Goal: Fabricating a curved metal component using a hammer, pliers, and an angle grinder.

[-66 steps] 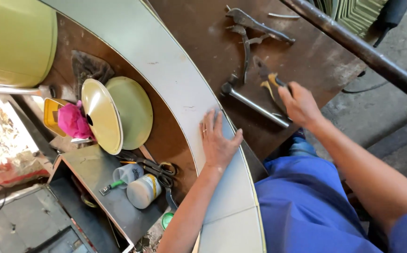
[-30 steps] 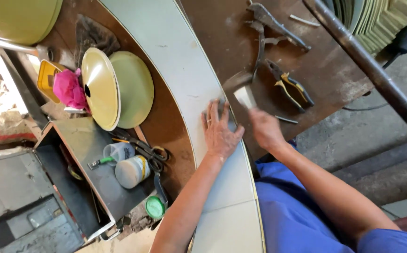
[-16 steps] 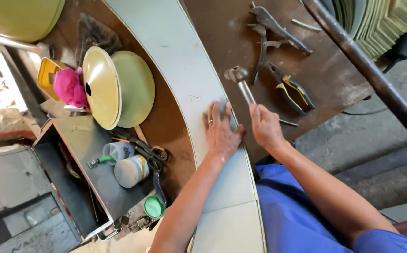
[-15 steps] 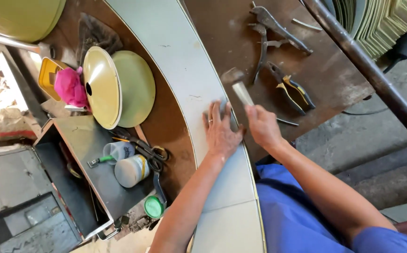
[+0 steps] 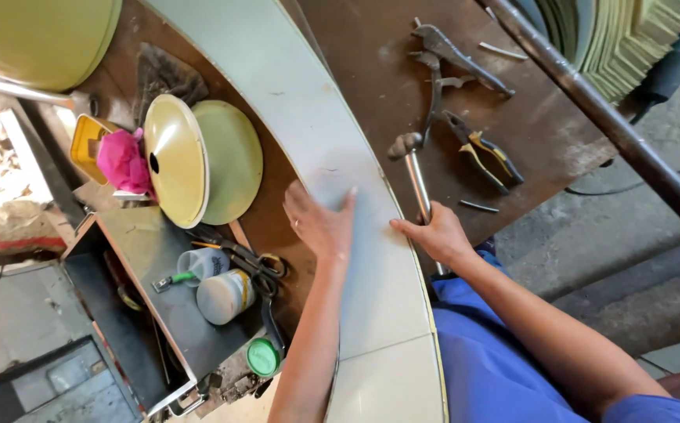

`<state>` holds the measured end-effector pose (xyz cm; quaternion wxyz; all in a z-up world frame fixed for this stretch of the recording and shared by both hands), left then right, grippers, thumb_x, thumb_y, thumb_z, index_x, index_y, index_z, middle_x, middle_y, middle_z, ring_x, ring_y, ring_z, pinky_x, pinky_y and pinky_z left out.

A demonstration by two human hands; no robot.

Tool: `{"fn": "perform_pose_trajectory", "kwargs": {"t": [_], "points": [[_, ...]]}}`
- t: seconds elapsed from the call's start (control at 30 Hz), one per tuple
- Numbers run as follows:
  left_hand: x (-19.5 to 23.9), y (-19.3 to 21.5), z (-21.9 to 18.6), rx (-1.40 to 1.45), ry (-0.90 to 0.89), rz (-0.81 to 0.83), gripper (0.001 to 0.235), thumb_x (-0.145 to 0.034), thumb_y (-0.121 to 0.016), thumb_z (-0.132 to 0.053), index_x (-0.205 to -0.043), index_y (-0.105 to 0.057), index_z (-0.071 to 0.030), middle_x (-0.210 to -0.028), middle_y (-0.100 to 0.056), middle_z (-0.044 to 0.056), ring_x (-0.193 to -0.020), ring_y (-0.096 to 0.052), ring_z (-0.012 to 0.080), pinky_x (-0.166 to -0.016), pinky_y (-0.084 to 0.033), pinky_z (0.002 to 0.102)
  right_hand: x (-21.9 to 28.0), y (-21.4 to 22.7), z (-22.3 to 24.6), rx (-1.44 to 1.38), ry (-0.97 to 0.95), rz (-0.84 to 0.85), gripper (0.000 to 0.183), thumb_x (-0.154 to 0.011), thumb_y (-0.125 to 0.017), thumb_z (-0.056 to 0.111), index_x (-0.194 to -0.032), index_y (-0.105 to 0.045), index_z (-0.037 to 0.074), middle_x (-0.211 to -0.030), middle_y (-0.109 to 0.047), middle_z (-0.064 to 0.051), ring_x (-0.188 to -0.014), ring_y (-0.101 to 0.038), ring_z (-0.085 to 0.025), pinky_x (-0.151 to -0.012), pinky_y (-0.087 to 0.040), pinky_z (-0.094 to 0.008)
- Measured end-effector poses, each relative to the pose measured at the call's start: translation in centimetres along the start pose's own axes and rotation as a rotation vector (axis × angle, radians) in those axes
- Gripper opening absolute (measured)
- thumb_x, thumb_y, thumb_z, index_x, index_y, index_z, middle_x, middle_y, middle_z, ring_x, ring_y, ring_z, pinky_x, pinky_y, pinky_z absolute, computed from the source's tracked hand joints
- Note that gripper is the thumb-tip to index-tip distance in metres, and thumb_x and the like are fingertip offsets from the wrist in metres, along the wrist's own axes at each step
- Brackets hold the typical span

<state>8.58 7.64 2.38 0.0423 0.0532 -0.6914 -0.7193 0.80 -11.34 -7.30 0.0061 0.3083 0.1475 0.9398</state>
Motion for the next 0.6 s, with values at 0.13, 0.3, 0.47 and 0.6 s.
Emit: {"fn": "perform_pose_trajectory", "kwargs": {"t": [0.13, 0.3, 0.47, 0.6], "points": [[0.6, -4.8, 4.9, 0.438, 0.473, 0.327, 0.113, -0.073, -0.073, -0.074, -0.147, -0.036, 0.002, -0.132, -0.06, 0.028, -0.121, -0.062, 0.0415, -0.101, -0.052, 0.047, 0.0, -1.4, -0.3, -0.333, -0.034, 0.081, 0.046, -0.075, -0.084, 0.038, -0.094, -0.067, 0.0, -0.075, -0.071, -0.005, -0.064, -0.064, -0.011, -0.058, -0.055, -0.033], [0.5, -4.9, 5.1, 0.458, 0.447, 0.196, 0.1, -0.069, -0.079, -0.07, -0.129, -0.056, 0.007, -0.116, -0.071, 0.025, -0.11, -0.07, 0.0389, -0.093, -0.056, 0.045, -1.4, -1.1, -6.3, -0.218, 0.076, -0.027, 0.052, -0.107, -0.063, 0.043, -0.093, -0.064, -0.007, -0.072, -0.055, -0.008, -0.065, -0.048, -0.012, -0.056, -0.043, -0.034], [0.5, -5.5, 4.8, 0.416, 0.352, 0.119, 0.095, -0.077, -0.08, -0.067, -0.128, -0.056, 0.01, -0.114, -0.07, 0.028, -0.106, -0.069, 0.0403, -0.093, -0.056, 0.046, -1.9, 2.6, -2.5, -0.229, 0.484, -0.054, 0.038, -0.109, -0.059, 0.042, -0.105, -0.061, 0.004, -0.075, -0.062, -0.001, -0.066, -0.056, -0.008, -0.055, -0.045, -0.026], [0.6, -4.2, 3.7, 0.405, 0.415, 0.185, 0.096, -0.075, -0.081, -0.066, -0.127, -0.053, 0.01, -0.111, -0.071, 0.026, -0.106, -0.07, 0.0387, -0.091, -0.056, 0.045, -1.4, 0.0, -5.6, -0.857, -0.129, 0.11, 0.038, -0.106, -0.053, 0.047, -0.088, -0.05, 0.014, -0.067, -0.046, 0.001, -0.049, -0.039, -0.009, -0.043, -0.03, -0.028]]}}
Point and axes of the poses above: each hand's wrist, its own x-axis away from the middle knuckle, its own y-axis out of the back of the hand, z = x × y, the point moved 6 cm from there along -x, towards the middle knuckle
